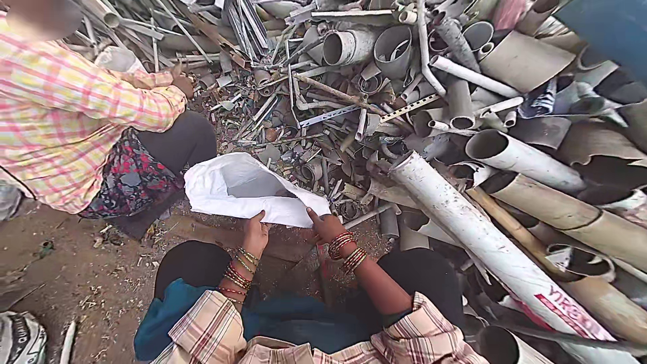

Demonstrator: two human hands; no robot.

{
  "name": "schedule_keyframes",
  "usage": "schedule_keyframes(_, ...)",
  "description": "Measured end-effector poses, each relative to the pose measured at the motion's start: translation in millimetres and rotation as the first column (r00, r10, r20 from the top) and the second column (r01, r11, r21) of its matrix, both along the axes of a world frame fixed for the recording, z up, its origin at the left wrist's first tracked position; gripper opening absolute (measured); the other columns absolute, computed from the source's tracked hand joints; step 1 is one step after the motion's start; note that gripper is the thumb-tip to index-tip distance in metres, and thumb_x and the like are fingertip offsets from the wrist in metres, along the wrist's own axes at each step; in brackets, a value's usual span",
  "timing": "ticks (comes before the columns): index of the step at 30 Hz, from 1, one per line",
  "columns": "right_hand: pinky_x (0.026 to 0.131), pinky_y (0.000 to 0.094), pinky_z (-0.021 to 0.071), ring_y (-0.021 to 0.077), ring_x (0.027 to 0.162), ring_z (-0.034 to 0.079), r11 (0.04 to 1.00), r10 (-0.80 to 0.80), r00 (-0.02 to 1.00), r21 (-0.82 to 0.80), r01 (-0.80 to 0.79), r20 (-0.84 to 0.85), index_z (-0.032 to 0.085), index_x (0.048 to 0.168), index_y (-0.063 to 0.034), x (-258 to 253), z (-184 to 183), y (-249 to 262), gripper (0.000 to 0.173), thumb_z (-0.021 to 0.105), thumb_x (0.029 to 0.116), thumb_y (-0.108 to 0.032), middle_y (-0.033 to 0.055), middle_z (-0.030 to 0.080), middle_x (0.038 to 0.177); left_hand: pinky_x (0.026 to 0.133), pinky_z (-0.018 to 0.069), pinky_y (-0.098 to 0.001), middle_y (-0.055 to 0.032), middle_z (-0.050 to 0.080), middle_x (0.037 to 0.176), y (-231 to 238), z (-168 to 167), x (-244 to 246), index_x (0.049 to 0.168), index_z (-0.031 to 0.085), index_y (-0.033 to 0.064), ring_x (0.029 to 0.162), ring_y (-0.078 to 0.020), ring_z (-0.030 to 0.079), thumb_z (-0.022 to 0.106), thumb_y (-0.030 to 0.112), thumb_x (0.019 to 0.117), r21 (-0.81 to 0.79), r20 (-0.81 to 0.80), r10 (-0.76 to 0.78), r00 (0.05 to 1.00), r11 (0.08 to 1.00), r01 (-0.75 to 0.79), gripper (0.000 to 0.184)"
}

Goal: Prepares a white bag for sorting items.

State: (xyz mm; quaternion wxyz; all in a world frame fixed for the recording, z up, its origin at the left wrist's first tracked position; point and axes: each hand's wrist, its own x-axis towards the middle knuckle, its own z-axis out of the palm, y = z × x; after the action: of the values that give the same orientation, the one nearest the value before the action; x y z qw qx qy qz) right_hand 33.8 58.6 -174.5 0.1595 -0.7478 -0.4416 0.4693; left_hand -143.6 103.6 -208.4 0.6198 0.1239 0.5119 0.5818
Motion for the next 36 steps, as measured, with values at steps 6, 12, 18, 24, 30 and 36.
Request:
schedule_keyframes(6, 0.094, 0.0502, 0.0557, 0.0419, 0.122, 0.061, 0.837, -0.502, 0.674, -0.107, 0.537, -0.542, 0.019, 0.158, -0.0002, -4.2, -53.7, 12.6, 0.075, 0.055, 0.1061, -0.041, 0.0328, 0.043, 0.149, 0.087, 0.0530, -0.0353, -0.0215, 0.052, 0.127, -6.7, -1.4, 17.5, 0.139, 0.041, -0.0068, 0.103, -0.0241, 0.059, 0.050, -0.009, 0.0994, -0.007, 0.022, -0.065, 0.998, 0.998, 0.065, 0.040)
schedule_keyframes(12, 0.089, 0.0400, 0.0548, 0.0316, 0.113, 0.060, 0.477, -0.575, 0.190, -0.137, 0.868, -0.796, 0.022, 0.154, 0.0009, 0.8, -63.2, 51.3, 0.068, 0.061, 0.0986, 0.002, 0.0279, 0.045, 0.143, 0.091, 0.0523, -0.0312, -0.0184, 0.053, 0.124, -13.9, -10.5, 28.2, 0.137, 0.043, -0.0061, 0.103, -0.0212, 0.059, 0.052, -0.010, 0.0990, 0.002, 0.092, -0.147, 0.985, 0.989, 0.148, 0.039)
schedule_keyframes(18, 0.088, 0.0297, 0.0510, 0.0196, 0.102, 0.056, 0.435, -0.483, 0.091, -0.148, 0.888, -0.871, 0.039, 0.139, 0.0031, 14.3, -55.0, 77.4, 0.033, 0.043, 0.1067, 0.002, 0.0177, 0.049, 0.121, 0.096, 0.0515, -0.0323, -0.0196, 0.054, 0.137, -23.5, -2.1, 12.4, 0.149, 0.036, -0.0014, 0.113, -0.0219, 0.062, 0.043, 0.022, 0.1110, 0.004, 0.126, -0.085, 0.988, 0.996, 0.085, 0.045)
schedule_keyframes(24, 0.091, 0.0367, 0.0515, 0.0232, 0.107, 0.055, 0.390, -0.486, -0.052, -0.271, 0.880, -0.872, 0.036, 0.143, -0.0002, 4.2, -60.0, 90.2, 0.038, 0.042, 0.1057, 0.004, 0.0184, 0.048, 0.126, 0.097, 0.0502, -0.0314, -0.0162, 0.050, 0.135, -26.3, 7.7, -16.6, 0.150, 0.030, 0.0023, 0.115, -0.0200, 0.059, 0.034, 0.023, 0.1132, 0.053, 0.164, 0.230, 0.959, 0.969, -0.242, 0.042)
schedule_keyframes(30, 0.109, 0.0456, 0.0425, 0.0260, 0.132, 0.049, 0.549, -0.357, -0.075, -0.274, 0.789, -0.931, 0.030, 0.153, -0.0051, -17.8, -53.7, 78.9, 0.048, 0.016, 0.1136, -0.029, 0.0176, 0.044, 0.148, 0.090, 0.0540, -0.0333, -0.0095, 0.057, 0.121, -11.1, 14.4, -28.6, 0.142, 0.038, 0.0099, 0.107, -0.0156, 0.062, 0.023, 0.034, 0.1138, 0.143, 0.258, 0.253, 0.933, 0.945, -0.295, 0.039)
schedule_keyframes(36, 0.091, 0.0456, 0.0522, 0.0298, 0.112, 0.060, 0.871, -0.437, 0.726, -0.048, 0.489, -0.531, 0.045, 0.142, 0.0064, -15.7, -80.7, 64.5, 0.040, 0.028, 0.1125, -0.015, 0.0251, 0.057, 0.129, 0.091, 0.0539, -0.0407, -0.0103, 0.063, 0.120, -4.9, 12.1, -35.1, 0.138, 0.048, 0.0104, 0.108, -0.0199, 0.063, 0.015, 0.041, 0.1126, 0.218, 0.160, 0.061, 0.985, 0.971, -0.096, 0.051)
